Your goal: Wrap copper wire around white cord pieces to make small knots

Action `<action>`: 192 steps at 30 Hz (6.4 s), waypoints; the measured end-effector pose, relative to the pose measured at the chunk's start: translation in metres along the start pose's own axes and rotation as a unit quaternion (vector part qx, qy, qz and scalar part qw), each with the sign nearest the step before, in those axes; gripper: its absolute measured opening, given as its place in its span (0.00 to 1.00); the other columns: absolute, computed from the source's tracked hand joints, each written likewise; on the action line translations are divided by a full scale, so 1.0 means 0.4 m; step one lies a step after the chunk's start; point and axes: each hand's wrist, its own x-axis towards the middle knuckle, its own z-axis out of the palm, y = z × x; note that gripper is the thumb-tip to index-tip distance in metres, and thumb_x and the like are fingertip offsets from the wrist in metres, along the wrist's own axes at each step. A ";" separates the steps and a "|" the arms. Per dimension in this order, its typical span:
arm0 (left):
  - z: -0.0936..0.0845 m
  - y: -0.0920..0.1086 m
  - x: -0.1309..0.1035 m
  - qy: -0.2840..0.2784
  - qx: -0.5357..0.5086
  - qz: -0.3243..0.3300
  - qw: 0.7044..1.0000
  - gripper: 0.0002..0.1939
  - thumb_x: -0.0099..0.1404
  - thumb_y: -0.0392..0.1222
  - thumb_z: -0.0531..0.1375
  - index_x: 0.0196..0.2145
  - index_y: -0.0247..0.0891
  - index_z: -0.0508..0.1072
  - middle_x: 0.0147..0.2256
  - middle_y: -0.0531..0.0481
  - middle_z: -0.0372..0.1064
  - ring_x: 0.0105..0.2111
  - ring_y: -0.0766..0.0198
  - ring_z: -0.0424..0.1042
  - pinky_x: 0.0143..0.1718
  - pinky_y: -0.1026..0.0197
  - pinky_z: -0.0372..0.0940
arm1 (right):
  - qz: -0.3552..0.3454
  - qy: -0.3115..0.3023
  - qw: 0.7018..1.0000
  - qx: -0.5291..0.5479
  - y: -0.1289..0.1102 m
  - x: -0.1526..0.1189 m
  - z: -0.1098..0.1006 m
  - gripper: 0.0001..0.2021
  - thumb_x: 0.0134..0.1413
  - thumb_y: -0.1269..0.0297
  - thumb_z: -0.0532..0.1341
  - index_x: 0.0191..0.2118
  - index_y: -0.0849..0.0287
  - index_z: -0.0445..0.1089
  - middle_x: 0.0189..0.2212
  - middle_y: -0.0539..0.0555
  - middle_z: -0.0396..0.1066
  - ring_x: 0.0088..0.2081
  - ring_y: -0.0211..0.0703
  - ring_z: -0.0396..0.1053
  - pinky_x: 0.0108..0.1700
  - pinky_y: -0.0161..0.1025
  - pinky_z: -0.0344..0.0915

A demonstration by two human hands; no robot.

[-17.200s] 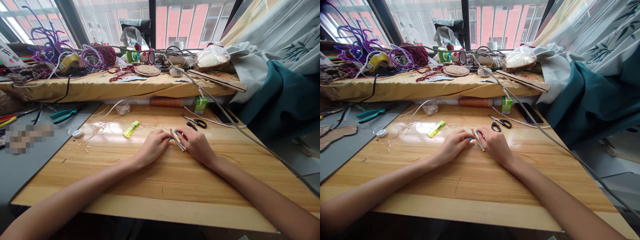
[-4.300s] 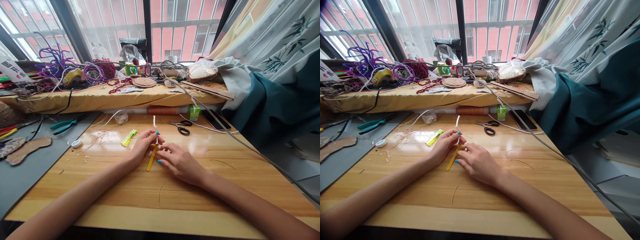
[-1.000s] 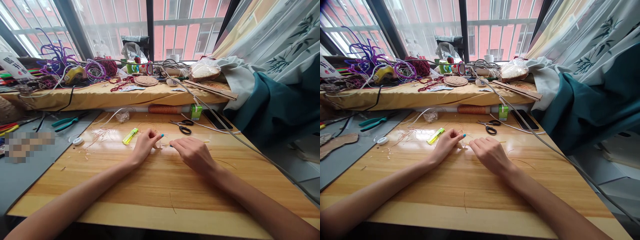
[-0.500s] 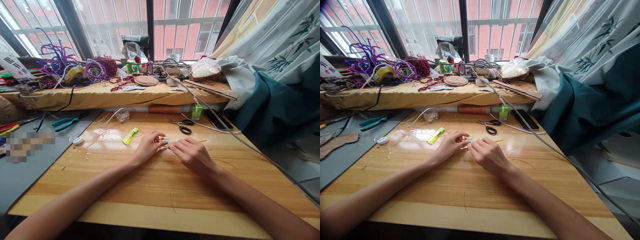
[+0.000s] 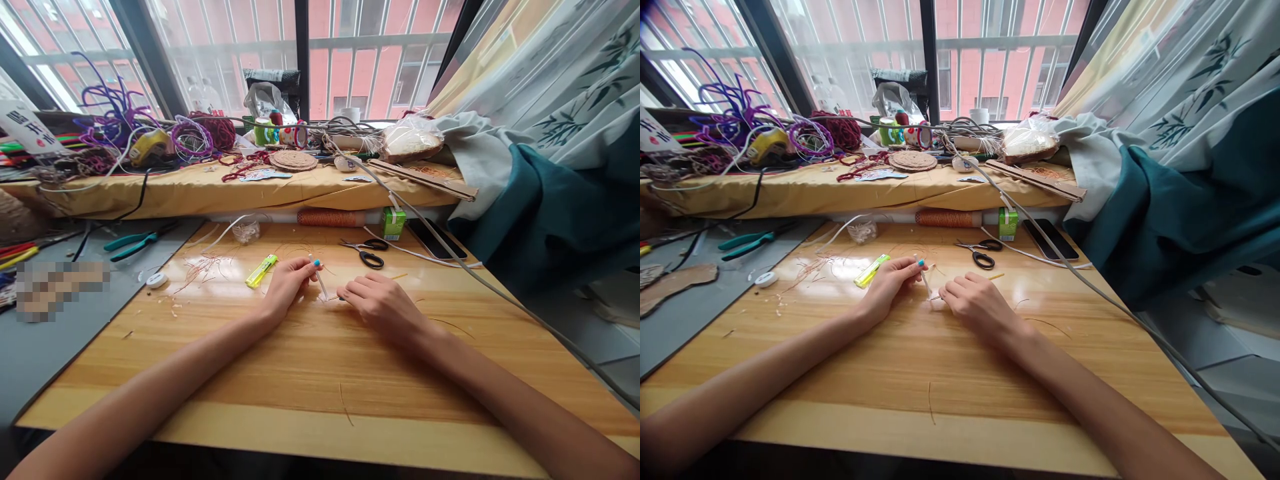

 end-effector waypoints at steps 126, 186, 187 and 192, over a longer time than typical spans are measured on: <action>0.008 0.009 -0.002 -0.148 0.067 0.007 0.987 0.12 0.55 0.45 0.54 0.22 0.33 0.69 0.20 0.52 0.66 0.19 0.73 0.58 0.21 0.70 0.53 | 0.028 0.031 0.998 -0.051 0.021 -0.005 0.011 0.11 0.54 0.74 0.48 0.29 0.62 0.66 0.23 0.51 0.67 0.25 0.36 0.61 0.29 0.34 0.49; -0.007 0.005 0.010 -0.044 0.064 0.093 0.993 0.08 0.50 0.44 0.60 0.24 0.37 0.75 0.25 0.52 0.66 0.30 0.66 0.62 0.33 0.65 0.55 | 0.050 -0.070 0.996 0.026 0.004 -0.004 0.017 0.10 0.55 0.73 0.47 0.30 0.63 0.64 0.24 0.52 0.65 0.25 0.37 0.61 0.26 0.33 0.50; -0.007 0.005 0.011 -0.048 0.070 0.093 0.992 0.08 0.50 0.44 0.59 0.24 0.37 0.75 0.25 0.52 0.66 0.30 0.66 0.62 0.34 0.65 0.55 | 0.063 -0.072 0.995 0.021 0.002 -0.003 0.016 0.10 0.55 0.73 0.48 0.31 0.62 0.64 0.25 0.52 0.65 0.25 0.36 0.61 0.26 0.33 0.49; -0.006 0.004 0.015 -0.072 0.082 0.069 0.992 0.10 0.50 0.45 0.59 0.25 0.36 0.74 0.26 0.53 0.68 0.29 0.66 0.63 0.32 0.66 0.55 | 0.045 -0.060 0.997 0.015 0.003 -0.004 0.014 0.11 0.57 0.72 0.46 0.35 0.63 0.64 0.28 0.54 0.65 0.25 0.36 0.61 0.24 0.33 0.48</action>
